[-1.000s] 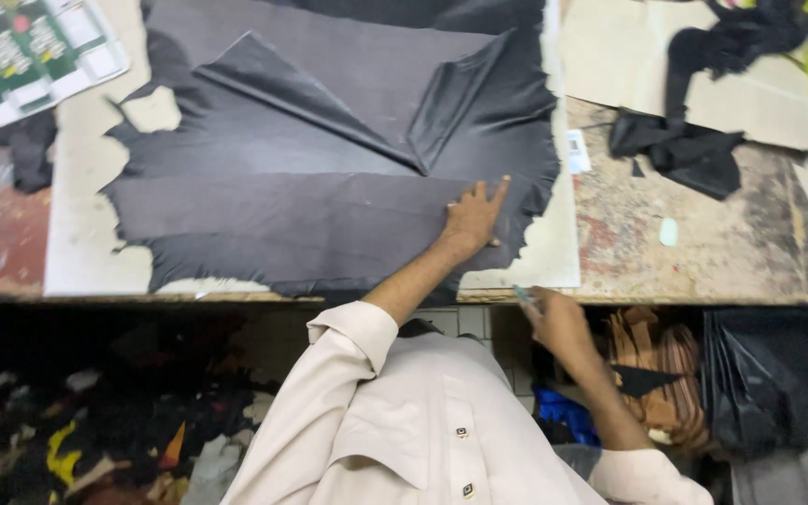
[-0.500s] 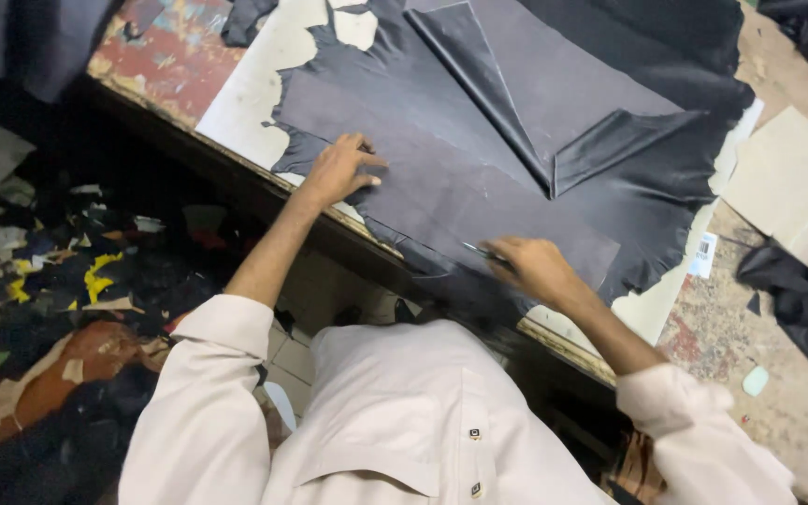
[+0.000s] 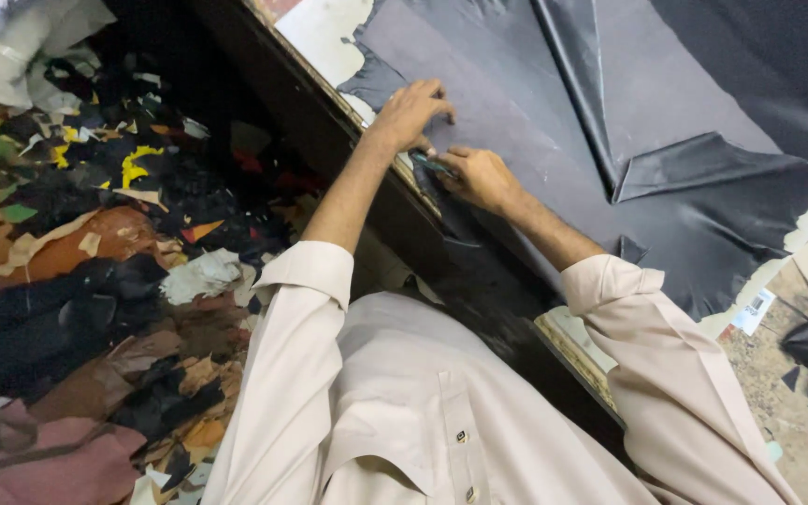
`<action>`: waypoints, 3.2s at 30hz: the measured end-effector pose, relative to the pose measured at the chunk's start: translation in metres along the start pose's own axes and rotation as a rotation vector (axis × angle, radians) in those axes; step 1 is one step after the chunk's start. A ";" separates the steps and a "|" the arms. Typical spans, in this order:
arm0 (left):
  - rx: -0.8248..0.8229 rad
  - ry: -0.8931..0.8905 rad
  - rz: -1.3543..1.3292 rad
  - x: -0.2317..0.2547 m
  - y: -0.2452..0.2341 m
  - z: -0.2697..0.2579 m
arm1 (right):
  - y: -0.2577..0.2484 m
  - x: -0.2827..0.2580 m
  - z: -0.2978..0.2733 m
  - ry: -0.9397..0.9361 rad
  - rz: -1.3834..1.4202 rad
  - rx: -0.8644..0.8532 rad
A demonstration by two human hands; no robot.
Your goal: The person lays a large black leather hide flat on a worktable, places a paper pattern on top, and cuts the leather along the pattern edges using a utility knife. The person removes the cut leather piece and sets it aside, then repeats the process with another pattern placement.
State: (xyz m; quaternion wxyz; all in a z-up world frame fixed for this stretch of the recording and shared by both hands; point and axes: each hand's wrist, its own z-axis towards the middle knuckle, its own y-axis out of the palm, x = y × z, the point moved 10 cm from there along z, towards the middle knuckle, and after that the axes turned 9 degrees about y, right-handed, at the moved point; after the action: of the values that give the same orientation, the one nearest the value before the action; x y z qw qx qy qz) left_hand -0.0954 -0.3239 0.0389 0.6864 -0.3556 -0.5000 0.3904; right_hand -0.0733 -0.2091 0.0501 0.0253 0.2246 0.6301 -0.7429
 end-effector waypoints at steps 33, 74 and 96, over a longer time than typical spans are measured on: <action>0.076 0.020 0.056 -0.002 0.002 -0.003 | -0.014 -0.004 -0.036 -0.043 0.039 -0.097; -0.013 -0.018 0.081 0.006 0.000 0.000 | -0.045 0.002 -0.293 0.349 -0.368 -0.061; -0.109 0.052 -0.137 -0.028 0.023 0.013 | -0.170 0.088 -0.559 1.874 -0.117 0.647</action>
State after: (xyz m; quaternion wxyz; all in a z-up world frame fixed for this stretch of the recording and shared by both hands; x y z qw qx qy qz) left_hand -0.1181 -0.3374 0.0102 0.7039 -0.3672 -0.5259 0.3053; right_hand -0.0378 0.3773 0.1165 -0.5821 0.6858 0.1727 -0.4013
